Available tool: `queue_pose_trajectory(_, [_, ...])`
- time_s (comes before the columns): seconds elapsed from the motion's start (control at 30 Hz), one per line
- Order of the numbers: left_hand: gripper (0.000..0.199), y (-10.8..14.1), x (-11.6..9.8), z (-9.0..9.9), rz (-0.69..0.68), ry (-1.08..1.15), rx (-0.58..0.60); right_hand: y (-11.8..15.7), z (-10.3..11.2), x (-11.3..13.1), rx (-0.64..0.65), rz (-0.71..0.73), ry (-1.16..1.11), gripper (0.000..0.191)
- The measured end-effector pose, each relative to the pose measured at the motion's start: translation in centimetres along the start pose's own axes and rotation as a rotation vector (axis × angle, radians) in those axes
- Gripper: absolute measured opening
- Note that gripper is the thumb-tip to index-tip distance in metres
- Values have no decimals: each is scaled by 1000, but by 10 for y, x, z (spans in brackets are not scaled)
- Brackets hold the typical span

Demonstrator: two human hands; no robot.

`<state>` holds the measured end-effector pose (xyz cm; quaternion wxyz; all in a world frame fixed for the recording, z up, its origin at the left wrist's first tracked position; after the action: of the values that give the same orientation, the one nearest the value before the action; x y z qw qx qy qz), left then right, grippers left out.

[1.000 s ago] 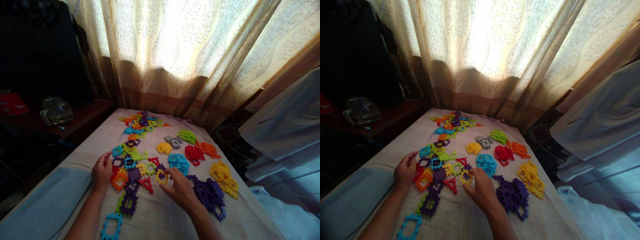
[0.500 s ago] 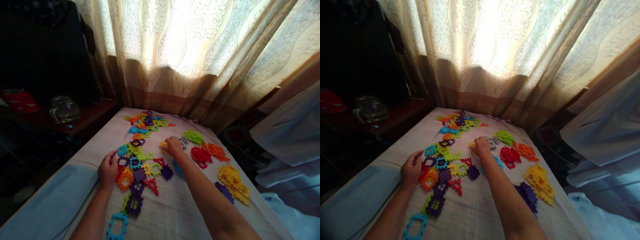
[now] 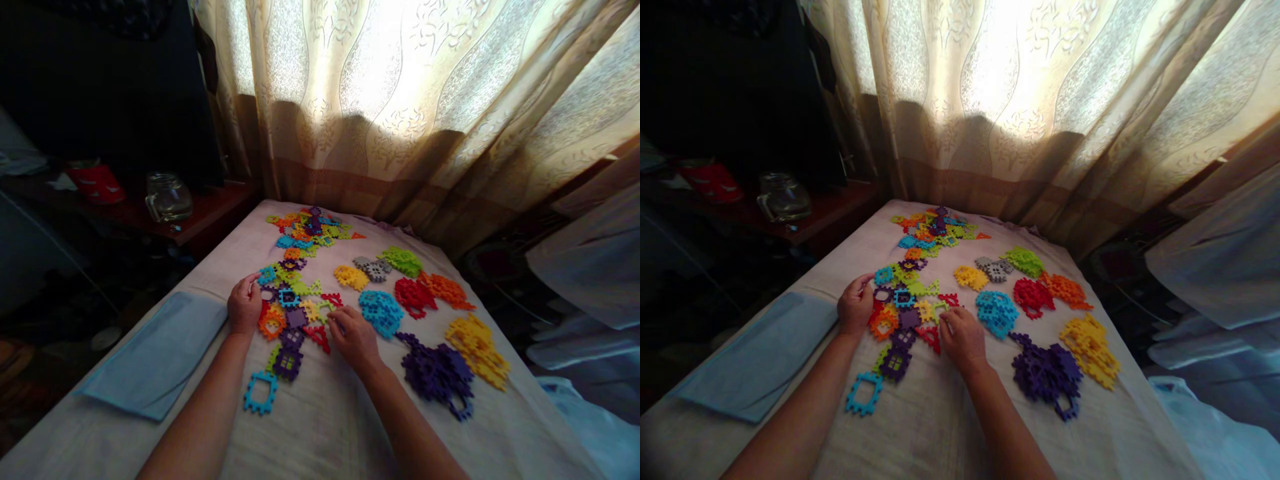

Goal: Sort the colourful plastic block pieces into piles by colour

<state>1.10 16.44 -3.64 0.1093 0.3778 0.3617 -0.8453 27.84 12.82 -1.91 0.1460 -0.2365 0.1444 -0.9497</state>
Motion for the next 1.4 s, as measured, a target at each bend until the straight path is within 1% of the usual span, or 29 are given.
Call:
queue_pose_trajectory(0.07, [32,1,-1,0,-14,-8,-2,26,-5,10,28,9,-57,24])
queue_pose_trajectory(0.13, [34,2,-2,1,-27,-16,3,46,-7,20,36,18,-95,24])
queue_pose_trajectory(0.27, [35,7,-5,7,-67,-22,30,67,-7,45,19,97,-167,24])
queue_pose_trajectory(0.4, [36,19,-10,20,-142,4,59,78,-11,74,43,182,-193,22])
queue_pose_trajectory(0.5, [37,30,-12,31,-197,37,69,84,-17,90,41,244,-180,21])
queue_pose_trajectory(0.67, [37,40,-12,40,-249,68,64,91,-24,104,55,312,-120,18])
queue_pose_trajectory(0.77, [35,40,-11,41,-258,69,59,94,-29,113,120,393,-50,21])
queue_pose_trajectory(0.87, [35,40,-10,41,-255,62,52,95,-35,118,182,422,43,14])
queue_pose_trajectory(1.0, [34,40,-9,40,-240,36,47,93,-39,121,190,419,70,9])
queue_pose_trajectory(1.13, [34,42,-8,40,-237,5,54,93,-42,119,167,389,-1,9])
queue_pose_trajectory(1.2, [34,43,-8,40,-242,-9,57,92,-42,118,129,342,-123,11])
queue_pose_trajectory(1.3, [34,44,-8,41,-263,-22,64,87,-37,112,72,207,-439,9])
queue_pose_trajectory(1.37, [33,45,-10,41,-293,-21,80,79,-30,100,28,83,-622,7])
queue_pose_trajectory(1.4, [33,46,-12,41,-313,-17,94,73,-24,91,-10,24,-675,9])
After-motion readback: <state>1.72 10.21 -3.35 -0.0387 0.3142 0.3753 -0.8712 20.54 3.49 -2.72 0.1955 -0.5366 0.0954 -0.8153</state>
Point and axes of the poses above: each hand's wrist, its own y-axis away from the middle knuckle, its own z-axis out of the back of the hand, x = y × z, the point moved 4 cm from there along -y, towards the middle knuckle, and after that the axes turned 3 degrees about -x, right-handed, at the moved point
